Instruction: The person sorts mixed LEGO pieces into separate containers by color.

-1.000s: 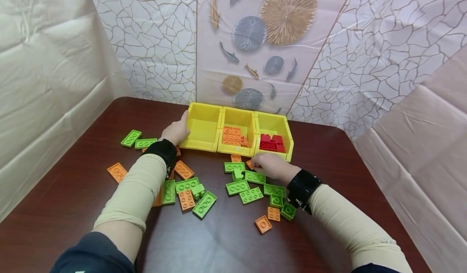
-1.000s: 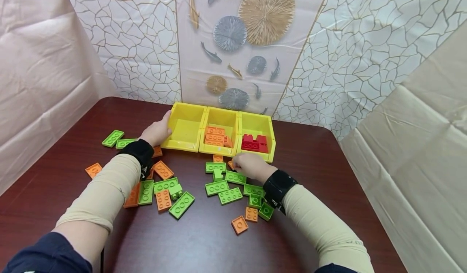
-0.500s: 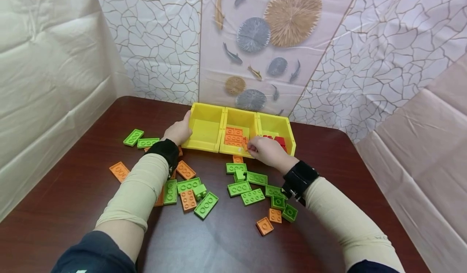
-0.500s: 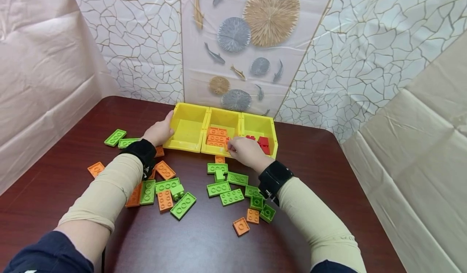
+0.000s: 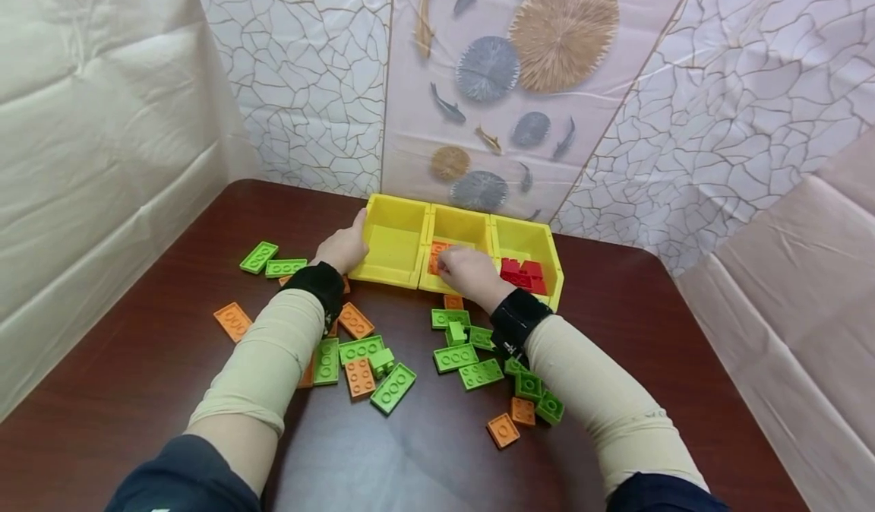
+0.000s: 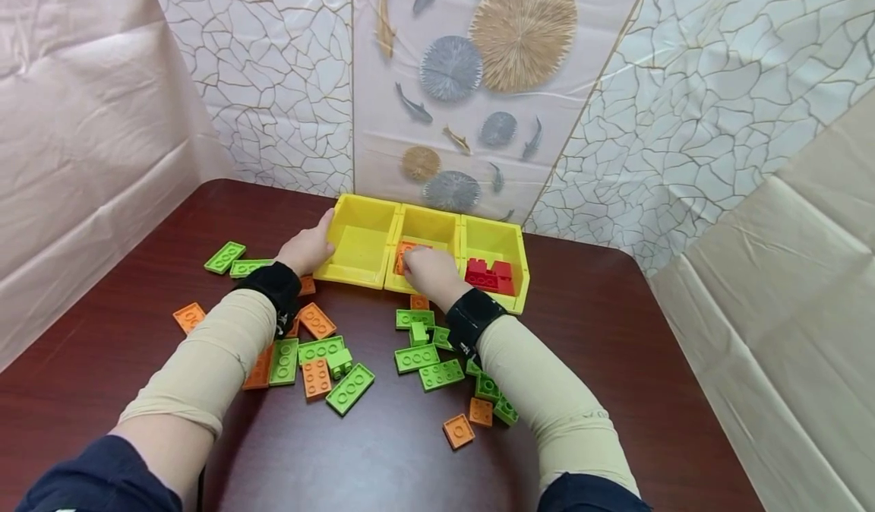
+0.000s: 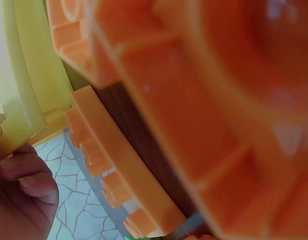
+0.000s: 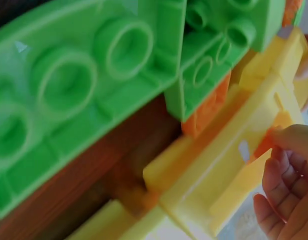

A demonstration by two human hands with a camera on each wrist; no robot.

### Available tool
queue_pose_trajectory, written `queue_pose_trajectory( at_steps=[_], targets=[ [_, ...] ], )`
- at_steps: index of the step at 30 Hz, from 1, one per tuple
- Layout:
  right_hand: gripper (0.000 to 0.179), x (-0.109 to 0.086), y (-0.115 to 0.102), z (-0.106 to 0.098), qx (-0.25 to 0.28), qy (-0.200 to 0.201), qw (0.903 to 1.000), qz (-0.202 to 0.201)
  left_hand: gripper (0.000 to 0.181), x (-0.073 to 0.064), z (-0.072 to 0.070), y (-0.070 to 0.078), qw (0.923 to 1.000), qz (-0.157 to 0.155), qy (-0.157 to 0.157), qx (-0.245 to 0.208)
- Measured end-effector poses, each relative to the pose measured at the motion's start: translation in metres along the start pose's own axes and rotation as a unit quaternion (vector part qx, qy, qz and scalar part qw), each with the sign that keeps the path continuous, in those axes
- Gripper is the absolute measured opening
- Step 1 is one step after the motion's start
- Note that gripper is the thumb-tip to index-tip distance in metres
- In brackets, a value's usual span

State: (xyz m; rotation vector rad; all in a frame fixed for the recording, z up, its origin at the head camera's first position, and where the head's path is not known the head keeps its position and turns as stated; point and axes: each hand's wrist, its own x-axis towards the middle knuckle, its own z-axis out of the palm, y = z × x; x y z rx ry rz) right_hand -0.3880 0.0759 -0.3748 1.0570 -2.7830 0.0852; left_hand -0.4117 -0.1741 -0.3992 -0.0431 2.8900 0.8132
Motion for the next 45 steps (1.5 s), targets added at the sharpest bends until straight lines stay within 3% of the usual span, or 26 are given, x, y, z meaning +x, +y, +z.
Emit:
queue_pose_trajectory(
  at_steps=[7,11,20,27,34,45],
  targets=[
    [0.018,0.005,-0.008,0.005,-0.003,-0.005,0.9999,0.015,0.074,0.002,0.000,0.001,0.9999,0.008,0.008,0.001],
    [0.015,0.003,-0.009,0.006,0.014,-0.015,0.9998,0.008,0.075,0.002,0.001,0.000,1.0000,0.003,0.002,-0.004],
    [0.015,-0.020,0.003,-0.004,0.062,-0.024,0.9977,-0.013,0.075,-0.001,-0.002,0.002,1.0000,0.002,0.002,0.003],
    [0.014,-0.039,0.010,-0.002,0.082,-0.070,0.9937,-0.031,0.074,-0.002,-0.001,0.002,1.0000,0.000,-0.003,-0.003],
    [0.011,-0.045,0.013,0.002,0.076,-0.098,0.9904,-0.060,0.073,-0.002,0.000,0.001,1.0000,-0.001,0.000,-0.003],
    [0.016,-0.045,0.013,0.008,0.051,-0.096,0.9914,-0.072,0.074,-0.003,0.000,0.003,1.0000,-0.005,0.001,-0.004]
  ],
)
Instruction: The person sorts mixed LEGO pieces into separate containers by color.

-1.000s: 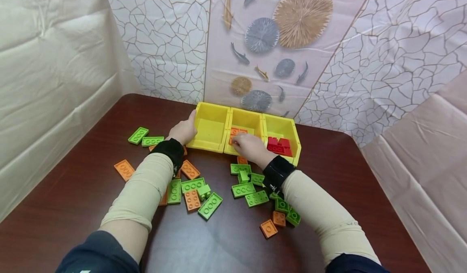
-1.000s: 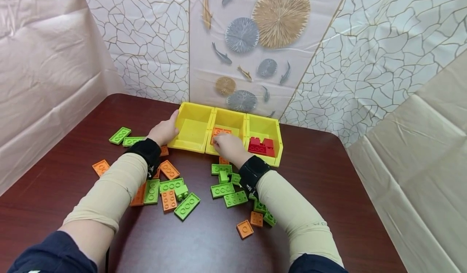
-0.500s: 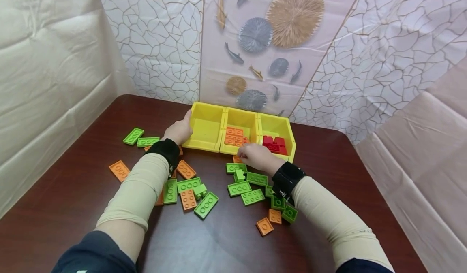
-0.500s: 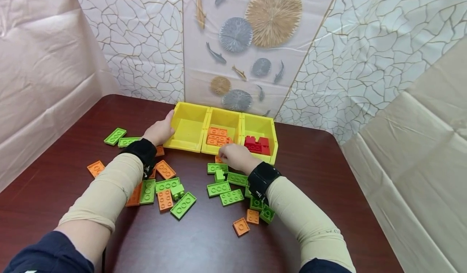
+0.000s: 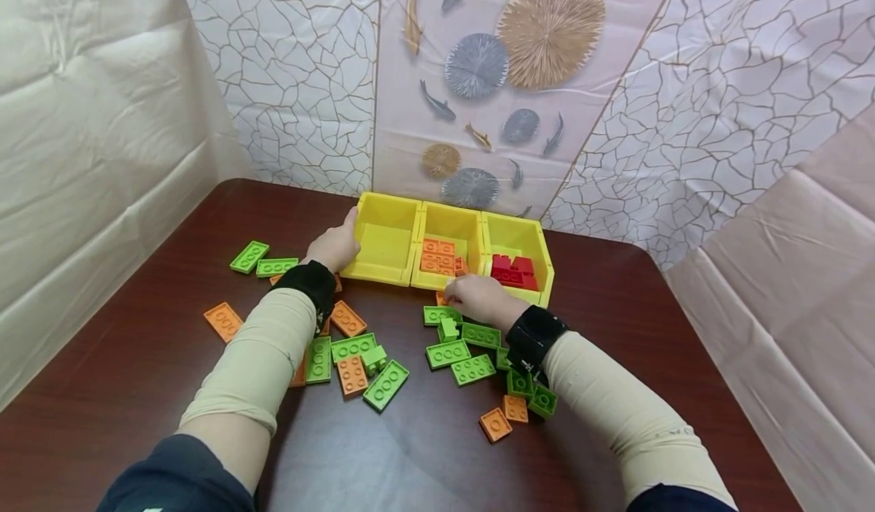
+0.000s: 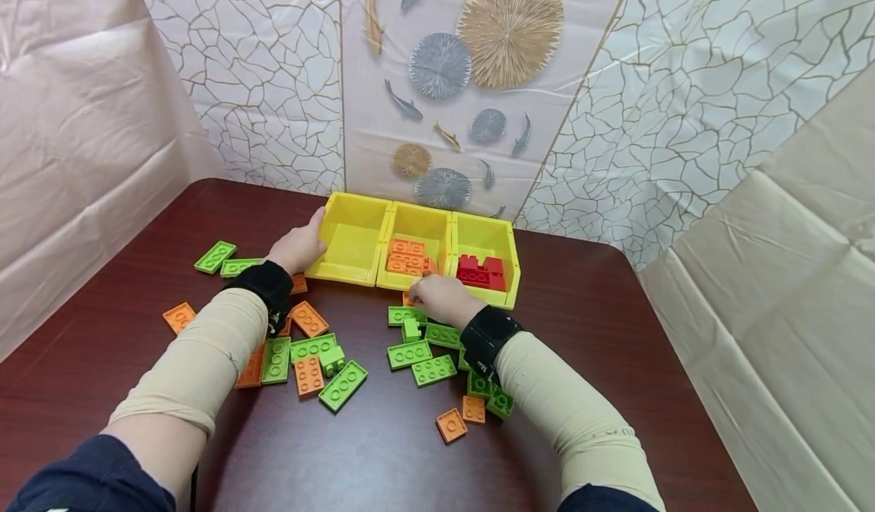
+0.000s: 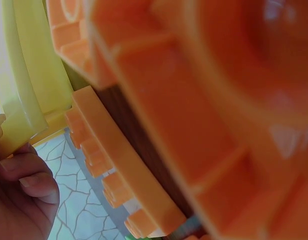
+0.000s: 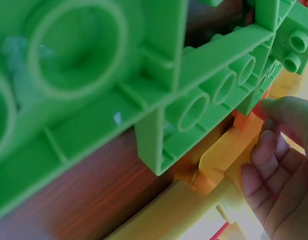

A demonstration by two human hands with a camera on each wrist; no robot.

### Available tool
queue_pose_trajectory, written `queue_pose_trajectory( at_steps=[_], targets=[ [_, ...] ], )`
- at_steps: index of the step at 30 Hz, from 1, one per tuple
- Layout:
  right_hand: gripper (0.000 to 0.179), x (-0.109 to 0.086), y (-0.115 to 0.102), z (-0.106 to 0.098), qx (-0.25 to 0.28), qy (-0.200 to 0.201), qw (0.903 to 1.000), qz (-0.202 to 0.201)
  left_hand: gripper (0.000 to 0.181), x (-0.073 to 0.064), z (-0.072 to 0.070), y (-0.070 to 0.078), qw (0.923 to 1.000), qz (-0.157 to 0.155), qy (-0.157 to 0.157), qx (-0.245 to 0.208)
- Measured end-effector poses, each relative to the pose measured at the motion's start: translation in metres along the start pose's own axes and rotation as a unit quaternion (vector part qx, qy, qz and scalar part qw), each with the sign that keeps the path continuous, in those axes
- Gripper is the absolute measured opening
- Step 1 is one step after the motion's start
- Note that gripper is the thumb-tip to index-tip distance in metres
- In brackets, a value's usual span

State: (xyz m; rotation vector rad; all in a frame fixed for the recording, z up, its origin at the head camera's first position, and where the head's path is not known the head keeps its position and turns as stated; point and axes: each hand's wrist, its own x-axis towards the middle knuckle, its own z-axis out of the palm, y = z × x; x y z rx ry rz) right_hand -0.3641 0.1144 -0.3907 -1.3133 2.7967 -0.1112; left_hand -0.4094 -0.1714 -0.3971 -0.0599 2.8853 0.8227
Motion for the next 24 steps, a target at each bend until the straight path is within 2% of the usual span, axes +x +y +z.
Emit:
queue_pose_trajectory(
  at_steps=[8,18,24],
  targets=[
    [0.023,0.0036,-0.0036,0.0011,0.010,-0.009,0.9999,0.005,0.074,0.0016,0.0011,-0.0002,1.0000,-0.001,0.007,0.005],
    [0.014,0.0019,-0.0062,0.0033,0.013,-0.011,0.9998,-0.003,0.075,0.0027,0.0021,-0.0017,1.0000,-0.003,0.004,0.003],
    [0.016,0.0014,-0.0052,0.0017,0.041,-0.025,0.9988,-0.004,0.074,0.0016,0.0016,-0.0006,1.0000,0.001,0.003,0.004]
  ],
)
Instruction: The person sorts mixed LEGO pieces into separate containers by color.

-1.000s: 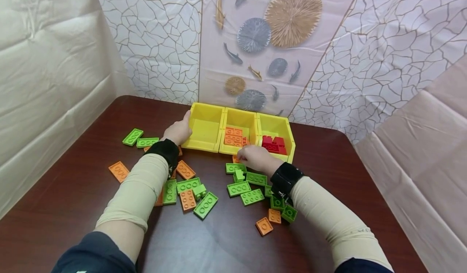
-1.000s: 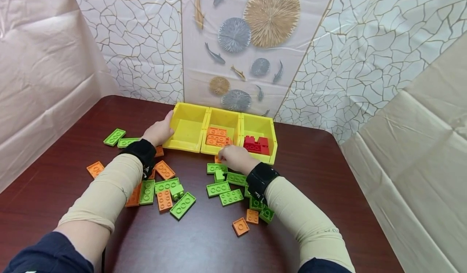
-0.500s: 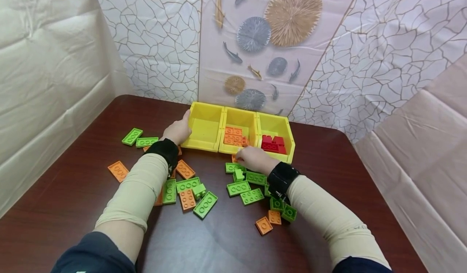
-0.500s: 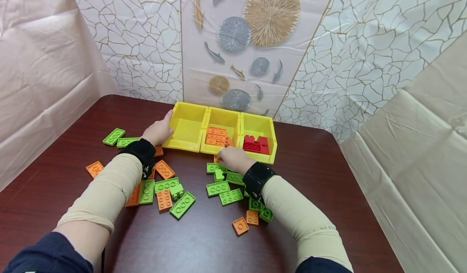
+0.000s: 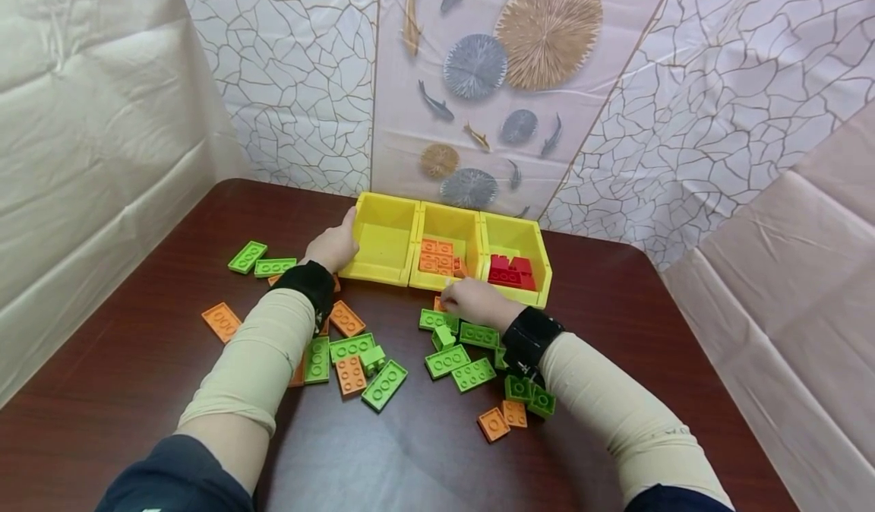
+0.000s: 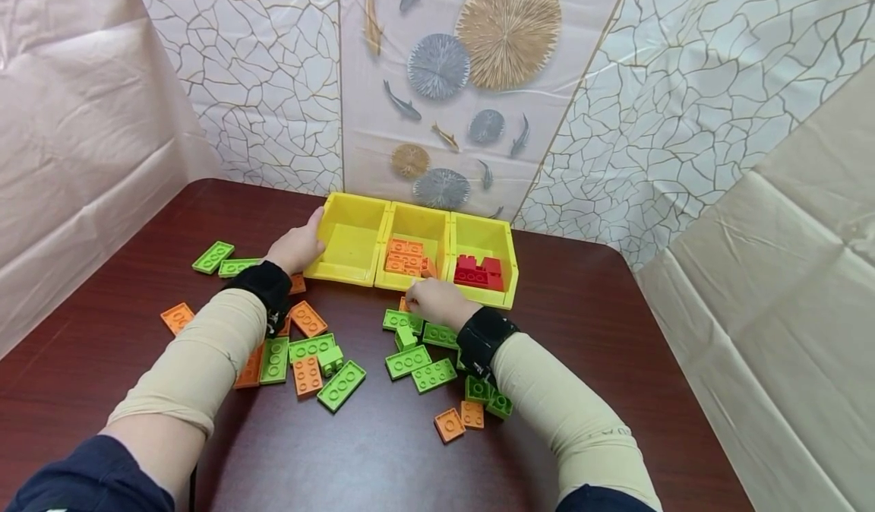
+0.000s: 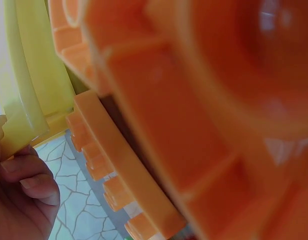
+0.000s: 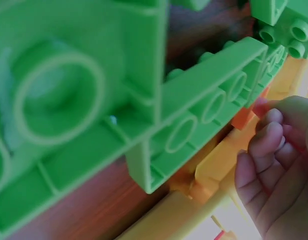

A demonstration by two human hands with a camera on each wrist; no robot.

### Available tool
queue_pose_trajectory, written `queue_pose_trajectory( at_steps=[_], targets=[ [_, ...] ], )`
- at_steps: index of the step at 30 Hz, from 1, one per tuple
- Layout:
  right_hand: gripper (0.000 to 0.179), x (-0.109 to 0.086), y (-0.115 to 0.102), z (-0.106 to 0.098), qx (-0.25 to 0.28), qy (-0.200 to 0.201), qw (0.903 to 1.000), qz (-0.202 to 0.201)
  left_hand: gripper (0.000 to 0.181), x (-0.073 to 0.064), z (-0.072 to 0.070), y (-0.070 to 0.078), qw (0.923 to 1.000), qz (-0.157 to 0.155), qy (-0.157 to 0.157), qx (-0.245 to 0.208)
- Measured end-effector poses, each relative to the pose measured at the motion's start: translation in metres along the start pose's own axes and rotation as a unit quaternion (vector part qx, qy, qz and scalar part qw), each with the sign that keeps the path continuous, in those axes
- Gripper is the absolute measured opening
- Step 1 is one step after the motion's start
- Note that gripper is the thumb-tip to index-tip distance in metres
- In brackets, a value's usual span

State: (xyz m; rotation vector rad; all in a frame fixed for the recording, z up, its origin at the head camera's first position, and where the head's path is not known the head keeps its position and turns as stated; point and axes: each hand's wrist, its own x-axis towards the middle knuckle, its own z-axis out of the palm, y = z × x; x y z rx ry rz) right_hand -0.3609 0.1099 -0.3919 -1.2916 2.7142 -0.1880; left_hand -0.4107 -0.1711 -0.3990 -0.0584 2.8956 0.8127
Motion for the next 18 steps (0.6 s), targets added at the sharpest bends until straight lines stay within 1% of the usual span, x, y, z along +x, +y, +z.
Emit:
queue_pose_trajectory(
  at_steps=[4,8,12,14,16,18],
  targets=[
    [0.011,-0.002,0.000,-0.002,0.008,-0.016,0.9998,0.004,0.074,-0.001,-0.001,0.002,1.0000,-0.005,0.000,0.000],
    [0.016,-0.002,0.000,-0.002,0.001,-0.023,0.9996,0.015,0.074,-0.002,-0.002,0.002,1.0000,-0.006,0.003,0.003],
    [0.013,-0.003,-0.001,0.001,-0.023,-0.013,0.9994,0.023,0.074,-0.002,-0.002,0.002,1.0000,-0.004,0.001,0.005],
    [0.012,-0.004,-0.002,0.001,-0.027,-0.007,0.9993,0.024,0.073,-0.002,-0.002,0.002,1.0000,-0.005,0.001,0.003],
    [0.012,-0.005,-0.003,-0.004,-0.019,0.001,0.9994,0.028,0.073,-0.003,-0.002,0.003,1.0000,-0.007,-0.001,0.000],
    [0.011,-0.006,-0.003,-0.010,-0.004,0.017,0.9994,0.032,0.073,-0.003,-0.002,0.003,1.0000,-0.006,0.000,0.000]
  ],
)
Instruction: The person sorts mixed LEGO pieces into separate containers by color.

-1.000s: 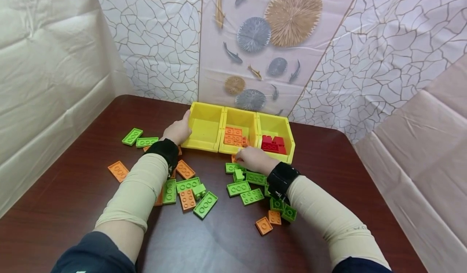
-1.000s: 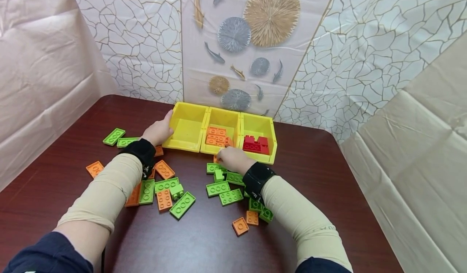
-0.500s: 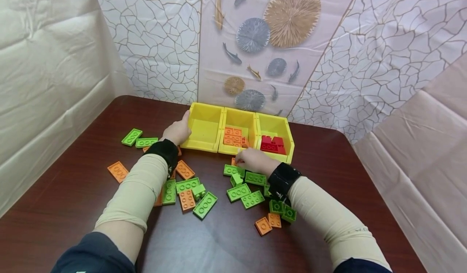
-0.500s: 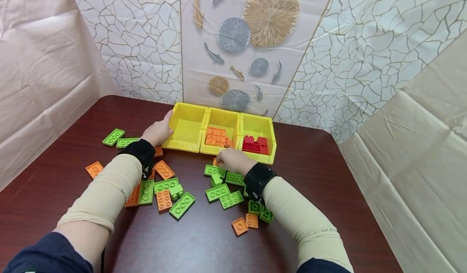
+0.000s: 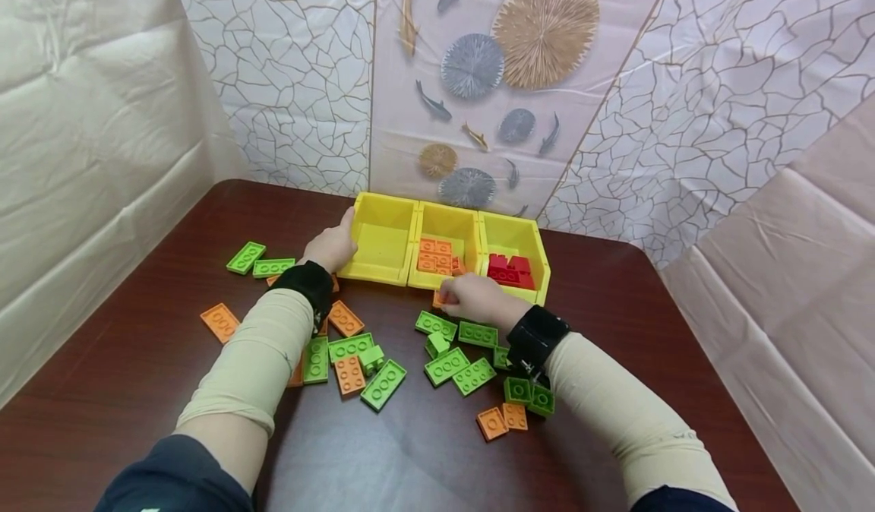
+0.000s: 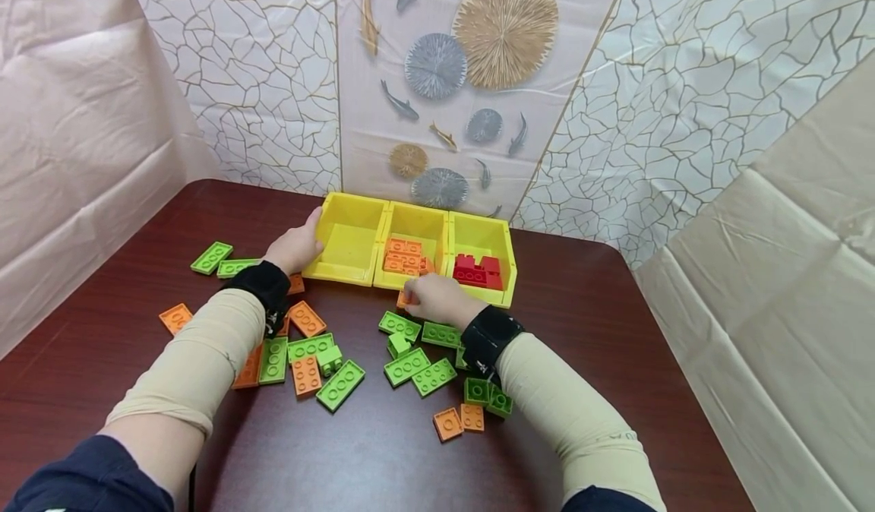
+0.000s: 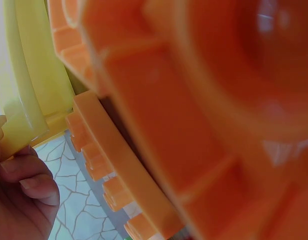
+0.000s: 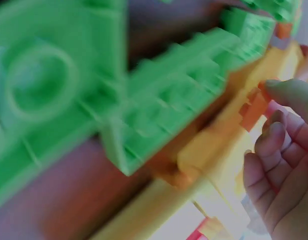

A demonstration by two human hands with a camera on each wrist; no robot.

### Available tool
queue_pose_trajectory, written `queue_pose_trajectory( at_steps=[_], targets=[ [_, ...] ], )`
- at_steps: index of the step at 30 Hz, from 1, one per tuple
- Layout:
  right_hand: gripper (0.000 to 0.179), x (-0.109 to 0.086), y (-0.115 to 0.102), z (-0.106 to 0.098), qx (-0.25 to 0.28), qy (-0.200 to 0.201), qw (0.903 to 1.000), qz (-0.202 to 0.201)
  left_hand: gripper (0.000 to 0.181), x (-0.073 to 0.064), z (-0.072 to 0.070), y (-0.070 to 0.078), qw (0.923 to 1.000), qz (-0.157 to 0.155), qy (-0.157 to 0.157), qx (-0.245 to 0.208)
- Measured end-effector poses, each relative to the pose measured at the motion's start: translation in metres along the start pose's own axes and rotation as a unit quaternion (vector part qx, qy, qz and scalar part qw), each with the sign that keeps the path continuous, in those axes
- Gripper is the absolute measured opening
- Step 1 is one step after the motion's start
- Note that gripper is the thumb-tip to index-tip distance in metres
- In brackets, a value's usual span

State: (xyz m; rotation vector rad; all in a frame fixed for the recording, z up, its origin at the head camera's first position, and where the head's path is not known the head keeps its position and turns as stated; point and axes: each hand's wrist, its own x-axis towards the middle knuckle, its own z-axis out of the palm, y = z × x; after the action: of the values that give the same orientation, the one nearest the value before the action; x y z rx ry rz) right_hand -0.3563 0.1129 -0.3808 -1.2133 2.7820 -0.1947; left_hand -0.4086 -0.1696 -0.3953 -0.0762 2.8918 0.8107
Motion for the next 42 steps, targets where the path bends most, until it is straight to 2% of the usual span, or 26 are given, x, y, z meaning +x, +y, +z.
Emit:
queue_pose_trajectory(
  at_steps=[4,8,12,19,27,33,42],
  targets=[
    [0.010,0.001,0.003,-0.011,0.021,0.037,0.9989,0.022,0.074,0.000,0.000,-0.001,1.0000,0.003,0.001,0.003],
    [0.011,0.002,0.009,-0.013,0.015,0.043,0.9979,0.046,0.073,0.000,0.000,-0.001,1.0000,0.003,-0.002,0.001],
    [0.013,0.003,0.011,-0.014,0.006,0.054,0.9971,0.054,0.073,0.000,0.000,-0.001,1.0000,0.002,-0.004,-0.001],
    [0.017,0.017,0.011,-0.015,-0.043,0.084,0.9930,0.071,0.073,0.001,0.000,-0.003,1.0000,0.000,0.000,0.005],
    [0.017,0.028,0.016,-0.010,-0.078,0.085,0.9904,0.076,0.075,0.002,0.001,-0.003,1.0000,0.007,-0.006,0.003],
    [0.015,0.028,0.015,-0.006,-0.085,0.076,0.9910,0.070,0.075,0.003,0.003,-0.005,0.9999,0.010,0.002,-0.004],
    [0.018,0.026,0.010,-0.006,-0.097,0.064,0.9891,0.090,0.073,0.002,0.002,-0.003,1.0000,0.002,0.000,-0.006]
  ],
)
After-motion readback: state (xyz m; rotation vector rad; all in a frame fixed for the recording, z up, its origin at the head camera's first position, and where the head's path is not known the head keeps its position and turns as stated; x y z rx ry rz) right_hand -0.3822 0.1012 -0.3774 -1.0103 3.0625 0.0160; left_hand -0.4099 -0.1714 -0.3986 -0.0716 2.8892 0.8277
